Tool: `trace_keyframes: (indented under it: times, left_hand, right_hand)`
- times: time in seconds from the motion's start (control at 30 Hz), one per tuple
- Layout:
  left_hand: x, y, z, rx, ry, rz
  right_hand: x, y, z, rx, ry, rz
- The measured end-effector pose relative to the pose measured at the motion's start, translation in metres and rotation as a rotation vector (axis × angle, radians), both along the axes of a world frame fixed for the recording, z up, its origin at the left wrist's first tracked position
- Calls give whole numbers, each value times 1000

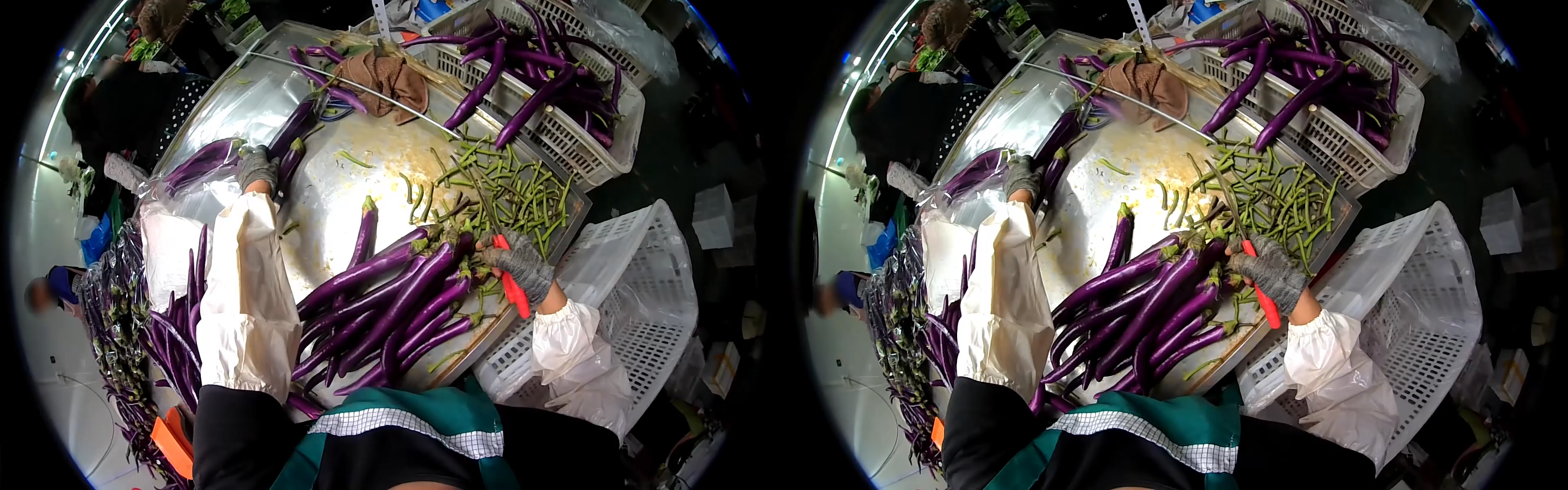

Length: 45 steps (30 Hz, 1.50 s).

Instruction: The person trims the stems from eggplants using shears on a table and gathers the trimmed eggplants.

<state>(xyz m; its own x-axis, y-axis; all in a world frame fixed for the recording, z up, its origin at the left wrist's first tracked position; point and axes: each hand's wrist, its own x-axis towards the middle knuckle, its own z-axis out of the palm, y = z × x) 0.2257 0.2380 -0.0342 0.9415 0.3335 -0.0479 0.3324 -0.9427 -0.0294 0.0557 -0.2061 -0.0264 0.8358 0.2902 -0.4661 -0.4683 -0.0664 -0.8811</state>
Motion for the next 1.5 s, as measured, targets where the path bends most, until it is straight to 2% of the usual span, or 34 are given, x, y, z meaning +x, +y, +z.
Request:
trace_keyframes:
  times: [0.03,0.1,0.13,0.23,0.33,0.4,0.47,0.6,0.73,0.77,0.8,0.9,0.93,0.97,1.03,1.1,1.13,1.23,1.5]
  left_hand:
    - [-1,2,-5,0,6,-1]
    - [-2,9,-13,24,-157,-109]
    - [-9,1,-2,26,-155,-113]
    - [-26,5,12,-159,102,-94]
    - [-40,21,7,-159,122,-155]
    - [-41,29,-10,-185,82,-143]
    - [-41,28,-23,-169,-110,-141]
    - [-38,15,-17,-143,33,41]
    - [-46,0,-2,-99,42,42]
    - [-43,16,-18,-51,-90,-28]
    - [-49,4,2,-48,-52,-58]
    - [-72,-25,38,-26,-241,-93]
    - [-83,-27,43,-36,-411,-238]
    - [-95,-36,53,-62,-440,-281]
    - [-118,-57,75,-91,-471,-329]
    - [-138,-74,89,16,-545,-526]
    - [-146,-80,92,28,-521,-539]
    - [-162,-94,95,24,-494,-573]
    - [-190,-114,91,-46,-440,-586]
  right_hand:
    - [-1,2,7,-8,-19,6]
    - [-2,2,9,-30,-44,10]
    - [-2,1,7,-28,-42,5]
    - [-2,-2,7,-55,-63,28]
    - [-2,-2,-2,-10,-12,-3]
    - [-3,0,2,-8,-10,-7]
    - [-4,1,7,-12,-7,-20]
    - [-4,0,9,-46,8,-16]
    - [-3,-4,8,6,-26,-13]
    - [-4,-4,10,24,-52,-27]
    - [-5,-4,12,43,-78,-41]
    - [-10,0,33,153,-39,-12]
    - [-13,1,36,228,0,19]
    - [-16,2,36,246,-9,83]
    - [-26,11,52,169,-55,115]
    - [-37,17,56,93,-229,143]
    - [-41,19,49,28,-389,134]
    - [-52,19,50,-86,-463,136]
    - [-68,10,48,-126,-516,121]
